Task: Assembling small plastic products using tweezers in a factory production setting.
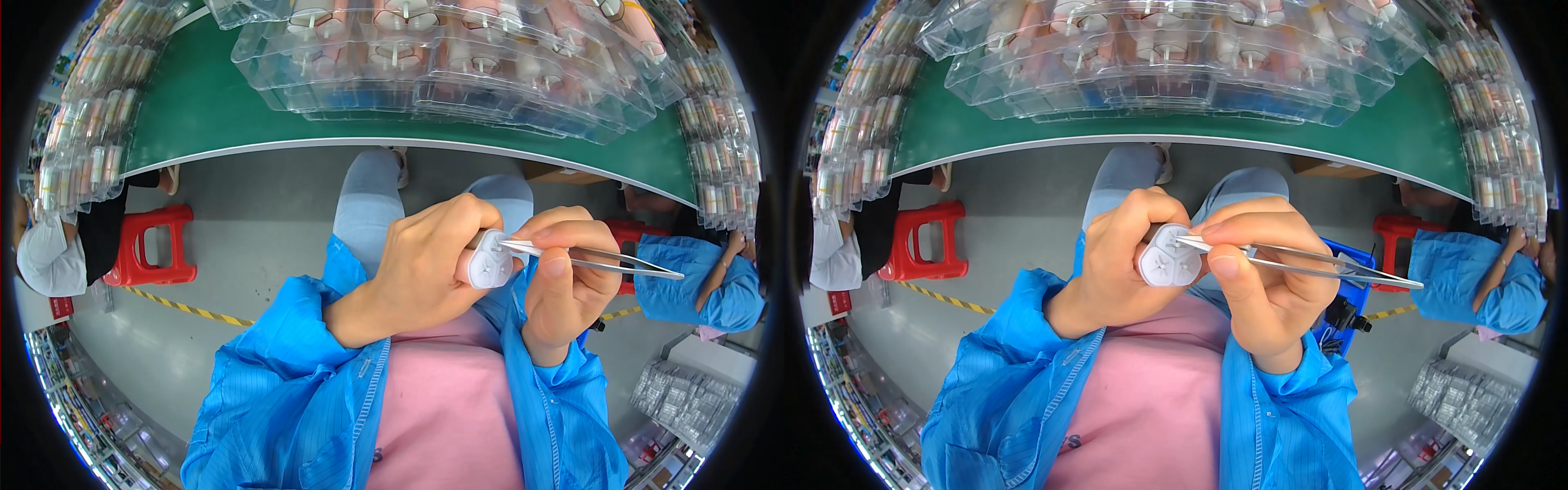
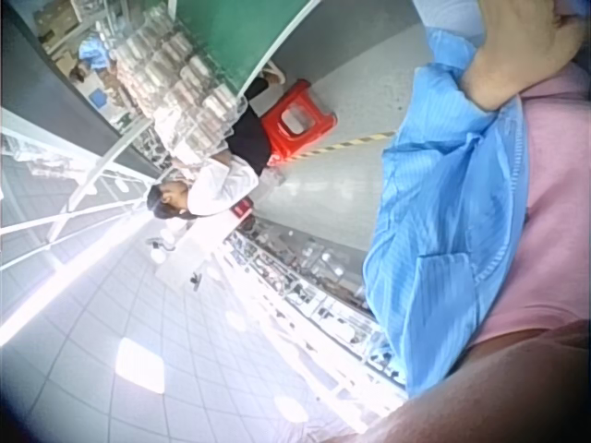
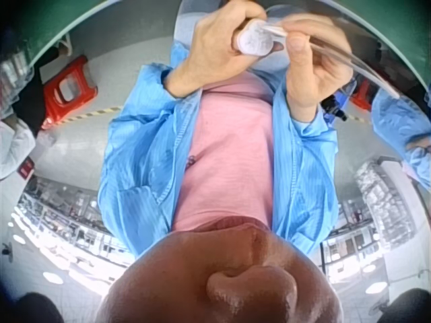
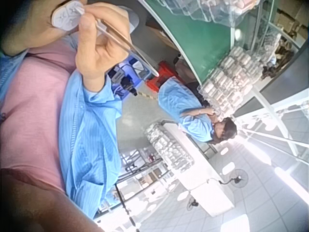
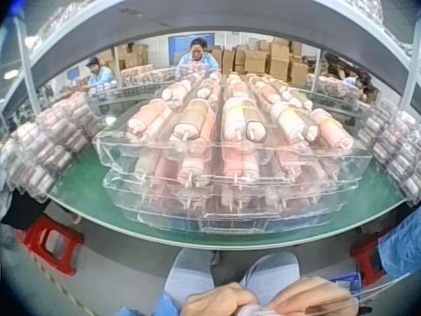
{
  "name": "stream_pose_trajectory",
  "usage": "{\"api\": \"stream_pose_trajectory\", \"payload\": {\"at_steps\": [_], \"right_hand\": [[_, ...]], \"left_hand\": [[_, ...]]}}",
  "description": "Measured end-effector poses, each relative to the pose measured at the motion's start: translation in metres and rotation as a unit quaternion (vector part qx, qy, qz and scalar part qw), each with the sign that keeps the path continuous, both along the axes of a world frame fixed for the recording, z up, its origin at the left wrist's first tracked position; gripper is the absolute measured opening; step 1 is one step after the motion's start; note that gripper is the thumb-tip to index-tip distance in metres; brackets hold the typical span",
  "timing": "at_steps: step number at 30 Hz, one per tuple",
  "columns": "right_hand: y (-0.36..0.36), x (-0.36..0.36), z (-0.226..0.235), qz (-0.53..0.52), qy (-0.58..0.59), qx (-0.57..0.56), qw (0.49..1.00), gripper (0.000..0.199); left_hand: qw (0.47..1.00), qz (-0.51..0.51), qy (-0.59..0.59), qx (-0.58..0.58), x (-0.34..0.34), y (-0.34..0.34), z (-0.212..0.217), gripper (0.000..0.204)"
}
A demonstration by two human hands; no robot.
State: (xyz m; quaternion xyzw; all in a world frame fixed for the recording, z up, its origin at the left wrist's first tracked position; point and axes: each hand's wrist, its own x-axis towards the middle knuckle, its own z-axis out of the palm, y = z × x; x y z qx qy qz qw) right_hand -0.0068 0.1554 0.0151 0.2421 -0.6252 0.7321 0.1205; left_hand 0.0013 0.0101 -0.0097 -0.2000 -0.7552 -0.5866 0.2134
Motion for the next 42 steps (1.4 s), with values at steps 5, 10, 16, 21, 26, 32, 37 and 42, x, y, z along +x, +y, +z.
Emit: {"api": "stream_pose_trajectory", "payload": {"at_steps": [5, 10, 16, 21, 26, 32, 37, 42], "right_hand": [[0.000, 0.000, 0.001, 0.000, 0.002, 0.006, 1.000, 0.013], [-0.002, -0.001, 0.001, -0.005, 0.006, 0.009, 1.000, 0.011], [-0.001, 0.000, 0.000, 0.006, -0.017, -0.007, 1.000, 0.010], [0.000, -0.003, -0.001, 0.002, 0.008, 0.007, 1.000, 0.010], [0.000, -0.003, -0.002, 0.006, 0.020, 0.008, 1.000, 0.010], [0.001, -0.005, -0.002, 0.006, 0.039, 0.032, 0.999, 0.010], [-0.001, -0.005, 0.004, -0.021, 0.044, 0.084, 0.995, 0.012], [-0.001, -0.004, 0.010, -0.029, 0.044, 0.135, 0.989, 0.013]], "left_hand": [[1.000, 0.004, -0.002, -0.013, 0.001, 0.000, 0.002, 0.033], [0.999, 0.002, 0.027, -0.019, -0.001, -0.001, -0.002, 0.036], [0.999, -0.009, 0.030, -0.007, -0.001, 0.000, -0.003, 0.038], [1.000, -0.008, -0.017, 0.000, 0.003, 0.000, 0.001, 0.033], [1.000, -0.017, -0.012, 0.005, 0.002, 0.001, -0.002, 0.031], [1.000, -0.017, -0.017, -0.012, 0.003, -0.001, -0.001, 0.029], [0.999, -0.007, 0.000, -0.047, 0.001, -0.003, -0.001, 0.026], [0.997, -0.004, 0.009, -0.074, 0.002, -0.006, -0.002, 0.027]]}}
